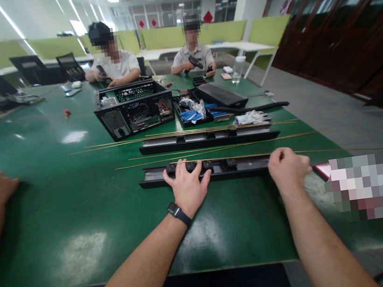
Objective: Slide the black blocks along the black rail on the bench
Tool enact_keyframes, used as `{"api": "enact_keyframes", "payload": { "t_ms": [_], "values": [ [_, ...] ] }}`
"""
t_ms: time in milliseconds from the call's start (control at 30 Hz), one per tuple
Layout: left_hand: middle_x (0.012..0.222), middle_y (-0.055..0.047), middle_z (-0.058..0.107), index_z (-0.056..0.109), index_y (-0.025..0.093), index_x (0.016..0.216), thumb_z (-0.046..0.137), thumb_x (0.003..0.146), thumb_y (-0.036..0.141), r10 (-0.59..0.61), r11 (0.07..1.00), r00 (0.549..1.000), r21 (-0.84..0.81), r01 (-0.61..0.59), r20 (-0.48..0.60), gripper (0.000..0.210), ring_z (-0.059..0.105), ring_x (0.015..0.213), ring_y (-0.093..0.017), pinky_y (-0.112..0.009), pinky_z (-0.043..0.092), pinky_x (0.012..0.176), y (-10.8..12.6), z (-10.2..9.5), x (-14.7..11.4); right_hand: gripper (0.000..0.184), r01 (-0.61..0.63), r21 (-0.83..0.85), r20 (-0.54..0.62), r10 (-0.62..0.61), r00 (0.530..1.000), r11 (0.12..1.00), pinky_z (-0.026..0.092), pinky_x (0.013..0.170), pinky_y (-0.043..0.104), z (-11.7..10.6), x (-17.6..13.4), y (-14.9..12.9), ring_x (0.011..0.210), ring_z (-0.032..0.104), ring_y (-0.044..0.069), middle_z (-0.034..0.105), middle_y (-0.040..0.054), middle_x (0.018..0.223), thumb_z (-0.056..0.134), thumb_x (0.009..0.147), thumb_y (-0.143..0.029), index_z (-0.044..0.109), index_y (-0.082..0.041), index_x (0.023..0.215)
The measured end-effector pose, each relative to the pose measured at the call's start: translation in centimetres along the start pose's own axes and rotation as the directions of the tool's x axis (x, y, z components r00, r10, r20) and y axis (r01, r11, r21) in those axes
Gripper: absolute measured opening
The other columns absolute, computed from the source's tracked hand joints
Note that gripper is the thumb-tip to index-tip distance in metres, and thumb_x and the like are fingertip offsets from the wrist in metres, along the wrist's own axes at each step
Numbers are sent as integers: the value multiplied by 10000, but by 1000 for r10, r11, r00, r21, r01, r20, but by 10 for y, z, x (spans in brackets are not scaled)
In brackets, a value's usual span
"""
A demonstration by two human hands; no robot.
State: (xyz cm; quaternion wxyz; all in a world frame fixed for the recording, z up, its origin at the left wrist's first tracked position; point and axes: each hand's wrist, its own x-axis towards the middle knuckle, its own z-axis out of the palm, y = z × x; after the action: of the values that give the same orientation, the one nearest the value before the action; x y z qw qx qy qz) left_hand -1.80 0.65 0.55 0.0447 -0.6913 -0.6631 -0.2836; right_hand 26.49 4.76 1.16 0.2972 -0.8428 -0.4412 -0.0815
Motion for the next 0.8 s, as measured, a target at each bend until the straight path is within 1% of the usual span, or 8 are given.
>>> {"api": "enact_keyframes", "payload": {
  "t_ms": [167,333,600,700,800],
  "values": [
    [1488,-175,599,730,372,1286,572,996,566,2,1000,1000,4,-2,7,383,474,1453,-337,-708,185,1180,1,-1,0,337,23,19,-4,-23,1000,1000,376,895,452,3,0,-2,1014,511,297,657,112,857,436,961,-358,736,-207,980],
    [1489,-180,598,731,369,1291,562,999,565,1,1000,1000,11,-2,11,389,471,1455,-344,-711,183,1178,1,-2,0,355,41,42,2,-41,999,998,369,888,465,4,1,-3,1012,523,308,689,130,884,428,963,-352,745,-191,970],
    [1484,-168,602,732,371,1292,558,1000,567,-7,1000,1000,8,7,20,393,468,1453,-348,-707,170,1188,1,-2,0,349,105,44,-97,-101,990,993,366,857,431,2,0,-2,978,517,289,681,124,862,430,966,-345,744,-194,953],
    [1477,-173,605,730,367,1299,559,998,572,-5,1000,1000,8,5,20,402,475,1447,-349,-705,182,1185,1,-3,0,355,124,43,-85,-120,989,991,361,847,413,1,-1,-5,959,515,276,681,122,876,433,968,-348,751,-192,970],
    [1482,-179,600,730,361,1303,570,993,572,-10,1000,1000,10,10,21,408,478,1444,-354,-708,192,1180,1,-3,1,369,164,61,-37,-162,986,985,346,840,400,0,-5,-10,930,521,261,687,111,867,437,969,-366,764,-195,985]
  ]
}}
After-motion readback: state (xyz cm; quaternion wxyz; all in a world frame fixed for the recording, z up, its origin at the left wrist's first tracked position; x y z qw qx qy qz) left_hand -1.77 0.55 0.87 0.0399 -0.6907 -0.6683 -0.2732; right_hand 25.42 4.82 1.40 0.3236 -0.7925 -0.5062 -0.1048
